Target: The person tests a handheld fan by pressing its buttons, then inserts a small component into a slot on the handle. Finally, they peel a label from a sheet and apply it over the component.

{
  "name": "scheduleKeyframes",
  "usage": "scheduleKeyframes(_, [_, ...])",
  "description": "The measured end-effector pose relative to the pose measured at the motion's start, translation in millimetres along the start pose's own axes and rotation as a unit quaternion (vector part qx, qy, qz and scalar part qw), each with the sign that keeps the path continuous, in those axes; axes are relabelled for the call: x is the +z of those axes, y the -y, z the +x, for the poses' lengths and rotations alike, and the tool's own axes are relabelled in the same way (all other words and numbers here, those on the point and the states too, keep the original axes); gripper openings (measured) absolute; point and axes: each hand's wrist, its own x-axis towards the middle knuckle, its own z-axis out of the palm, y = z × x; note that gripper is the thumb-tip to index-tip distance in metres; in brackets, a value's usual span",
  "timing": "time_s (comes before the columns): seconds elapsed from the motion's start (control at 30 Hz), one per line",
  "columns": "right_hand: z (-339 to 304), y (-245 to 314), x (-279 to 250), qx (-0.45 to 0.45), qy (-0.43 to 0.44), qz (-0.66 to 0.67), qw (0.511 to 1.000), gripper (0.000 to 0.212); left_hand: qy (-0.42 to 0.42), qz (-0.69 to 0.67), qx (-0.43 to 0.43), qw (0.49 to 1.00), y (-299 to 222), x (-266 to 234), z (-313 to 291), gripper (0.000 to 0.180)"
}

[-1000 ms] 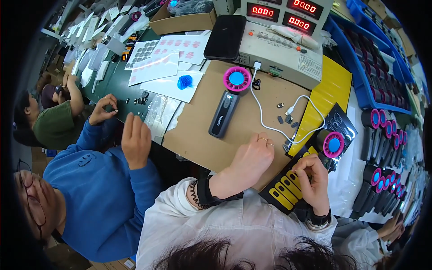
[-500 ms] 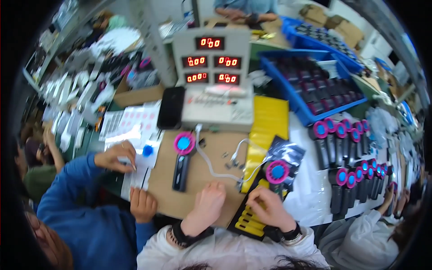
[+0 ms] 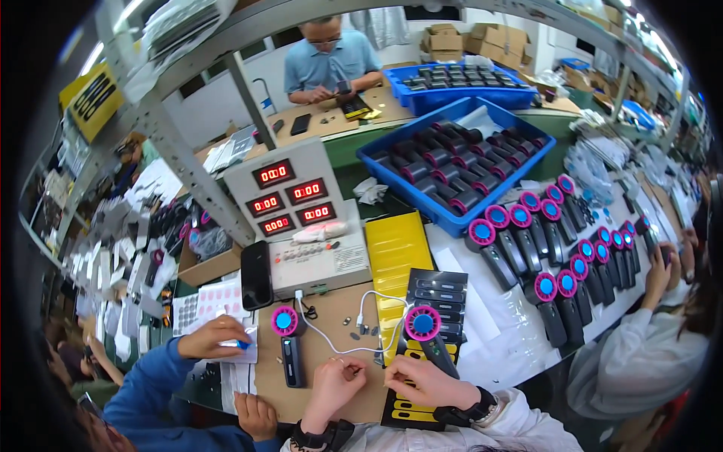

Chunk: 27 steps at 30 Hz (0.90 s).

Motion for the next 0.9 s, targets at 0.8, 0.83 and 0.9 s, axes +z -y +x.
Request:
scheduleKeyframes(0.8, [16, 0, 8, -0.029, -0.002, 0.005, 1.0, 0.01, 0.068, -0.521, -0.073, 0.848, 14, 33, 9, 0.02])
scheduleKeyframes(0.83, [15, 1, 7, -0.028, -0.003, -0.001, 1.0, 0.01, 0.074, -0.524, -0.084, 0.845, 13, 33, 7, 0.02])
scheduleKeyframes(0.9, [13, 3, 7, -0.022, -0.003, -0.01, 1.0, 0.01, 0.08, -0.531, -0.08, 0.84, 9, 31, 2, 0.021])
